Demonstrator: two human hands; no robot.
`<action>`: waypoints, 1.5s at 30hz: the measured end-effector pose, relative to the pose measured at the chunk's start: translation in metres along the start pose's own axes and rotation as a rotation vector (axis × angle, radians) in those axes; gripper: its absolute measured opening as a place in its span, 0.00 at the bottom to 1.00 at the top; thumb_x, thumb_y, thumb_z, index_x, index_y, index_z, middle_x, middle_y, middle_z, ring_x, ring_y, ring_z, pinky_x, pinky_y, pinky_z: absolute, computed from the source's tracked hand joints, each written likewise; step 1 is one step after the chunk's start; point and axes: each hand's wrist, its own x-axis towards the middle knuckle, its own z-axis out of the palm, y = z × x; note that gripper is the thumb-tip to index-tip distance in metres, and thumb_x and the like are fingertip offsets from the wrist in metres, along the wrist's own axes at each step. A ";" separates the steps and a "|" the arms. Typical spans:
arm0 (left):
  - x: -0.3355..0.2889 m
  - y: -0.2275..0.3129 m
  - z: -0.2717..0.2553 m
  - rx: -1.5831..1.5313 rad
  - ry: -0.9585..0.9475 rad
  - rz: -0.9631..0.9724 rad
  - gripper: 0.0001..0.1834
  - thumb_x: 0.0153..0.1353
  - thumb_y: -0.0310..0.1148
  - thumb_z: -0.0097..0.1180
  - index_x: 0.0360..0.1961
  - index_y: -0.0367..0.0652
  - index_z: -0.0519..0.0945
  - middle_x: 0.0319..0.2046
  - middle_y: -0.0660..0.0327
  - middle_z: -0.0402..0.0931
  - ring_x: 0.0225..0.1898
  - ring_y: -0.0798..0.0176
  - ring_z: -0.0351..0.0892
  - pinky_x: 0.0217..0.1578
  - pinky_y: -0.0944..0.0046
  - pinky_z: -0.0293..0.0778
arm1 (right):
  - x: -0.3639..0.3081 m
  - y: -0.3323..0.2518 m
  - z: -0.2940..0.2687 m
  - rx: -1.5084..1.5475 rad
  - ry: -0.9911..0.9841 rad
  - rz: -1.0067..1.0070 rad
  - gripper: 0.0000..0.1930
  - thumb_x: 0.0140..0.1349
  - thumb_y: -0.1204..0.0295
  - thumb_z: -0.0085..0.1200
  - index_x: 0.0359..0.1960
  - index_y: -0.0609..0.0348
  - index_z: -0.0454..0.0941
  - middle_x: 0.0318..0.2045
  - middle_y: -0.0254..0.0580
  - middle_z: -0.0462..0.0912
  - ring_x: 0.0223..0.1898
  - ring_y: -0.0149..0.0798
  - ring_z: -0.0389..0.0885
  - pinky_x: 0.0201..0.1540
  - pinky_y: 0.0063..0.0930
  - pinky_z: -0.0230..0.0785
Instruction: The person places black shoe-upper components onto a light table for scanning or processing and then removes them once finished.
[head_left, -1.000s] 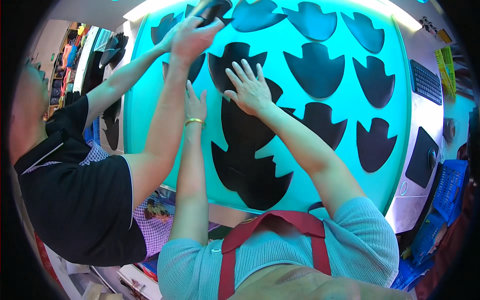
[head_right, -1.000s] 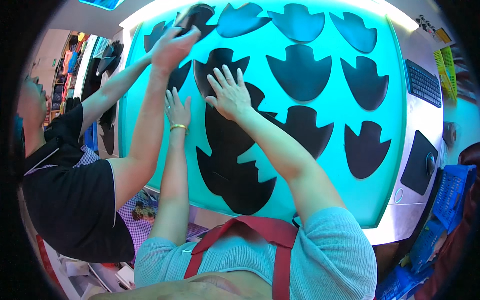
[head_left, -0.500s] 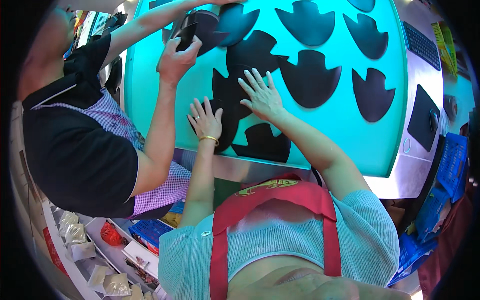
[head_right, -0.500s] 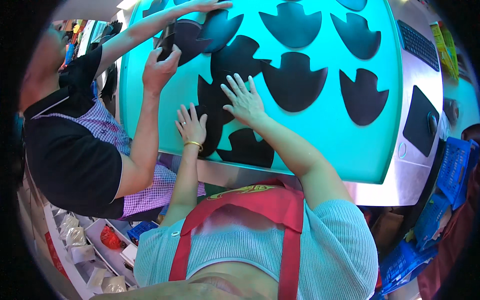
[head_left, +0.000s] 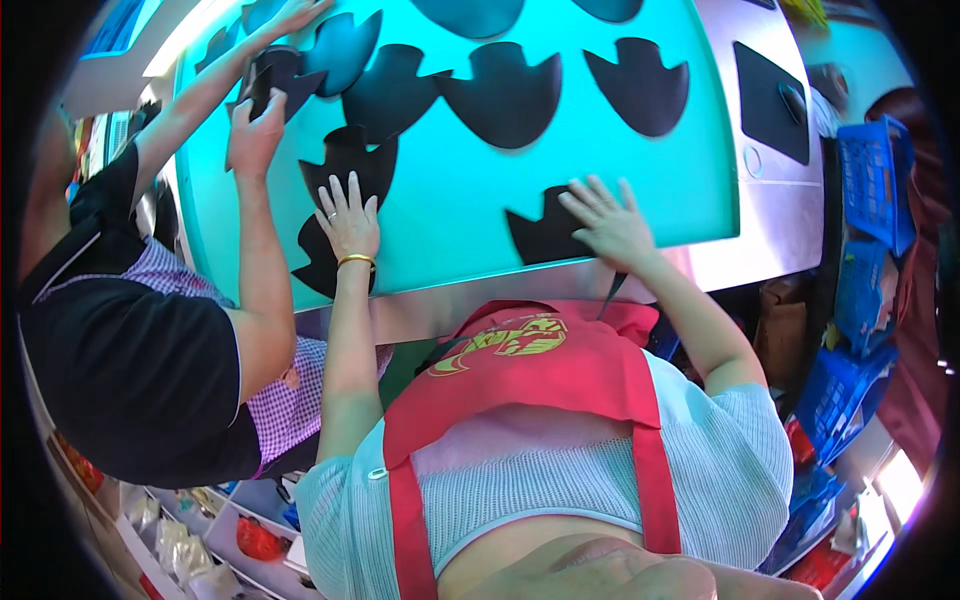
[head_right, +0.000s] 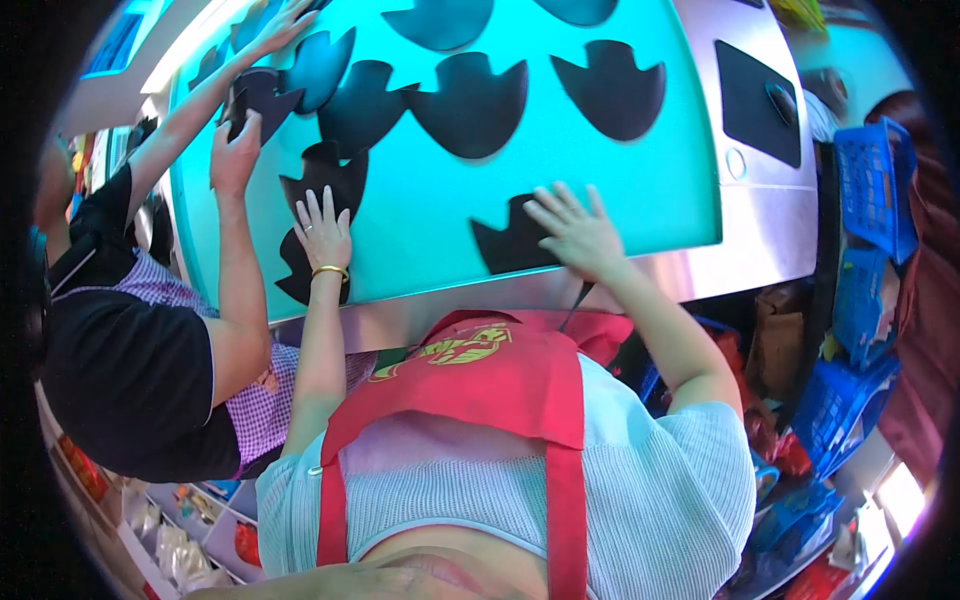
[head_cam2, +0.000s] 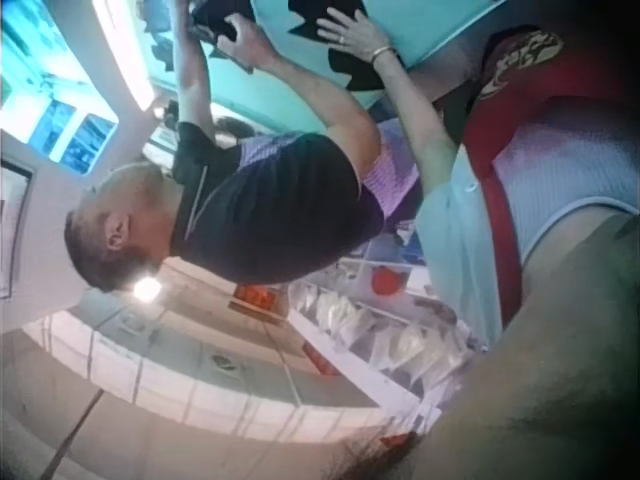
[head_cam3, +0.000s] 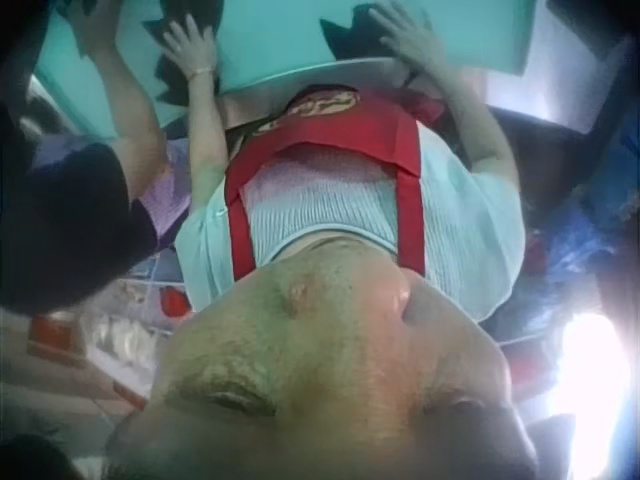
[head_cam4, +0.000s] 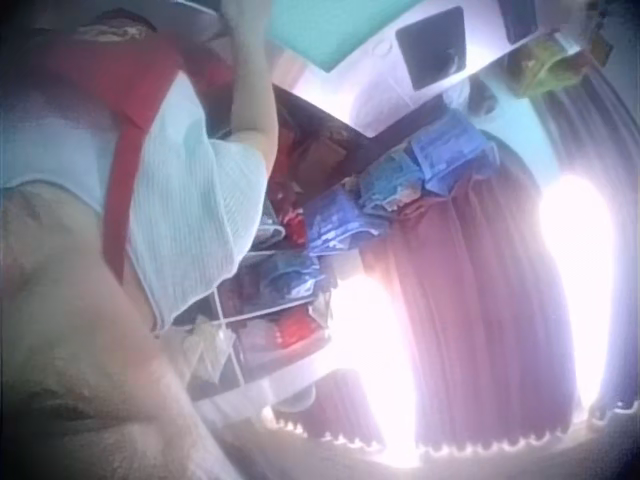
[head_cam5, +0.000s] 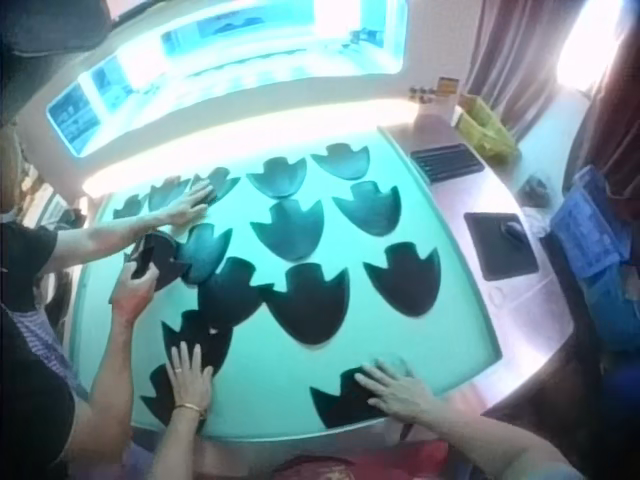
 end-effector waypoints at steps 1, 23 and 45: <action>-0.002 0.005 -0.001 -0.027 0.055 0.026 0.35 0.70 0.51 0.51 0.74 0.51 0.60 0.75 0.50 0.51 0.75 0.41 0.49 0.70 0.35 0.50 | -0.015 0.023 0.001 -0.060 -0.005 0.047 0.34 0.70 0.50 0.47 0.76 0.33 0.54 0.77 0.27 0.52 0.78 0.39 0.46 0.77 0.56 0.34; 0.048 0.252 -0.024 -0.426 0.072 0.328 0.36 0.68 0.56 0.51 0.74 0.59 0.61 0.76 0.55 0.48 0.77 0.42 0.42 0.72 0.33 0.42 | -0.004 0.145 -0.005 0.222 0.400 0.058 0.36 0.67 0.46 0.51 0.75 0.39 0.57 0.76 0.38 0.56 0.77 0.47 0.48 0.76 0.58 0.37; 0.073 0.270 -0.021 -0.231 0.078 0.244 0.36 0.70 0.60 0.45 0.74 0.59 0.60 0.76 0.51 0.48 0.77 0.39 0.44 0.71 0.34 0.44 | -0.032 0.173 0.015 0.233 0.180 -0.255 0.31 0.66 0.52 0.54 0.70 0.39 0.66 0.74 0.33 0.61 0.77 0.41 0.52 0.77 0.52 0.39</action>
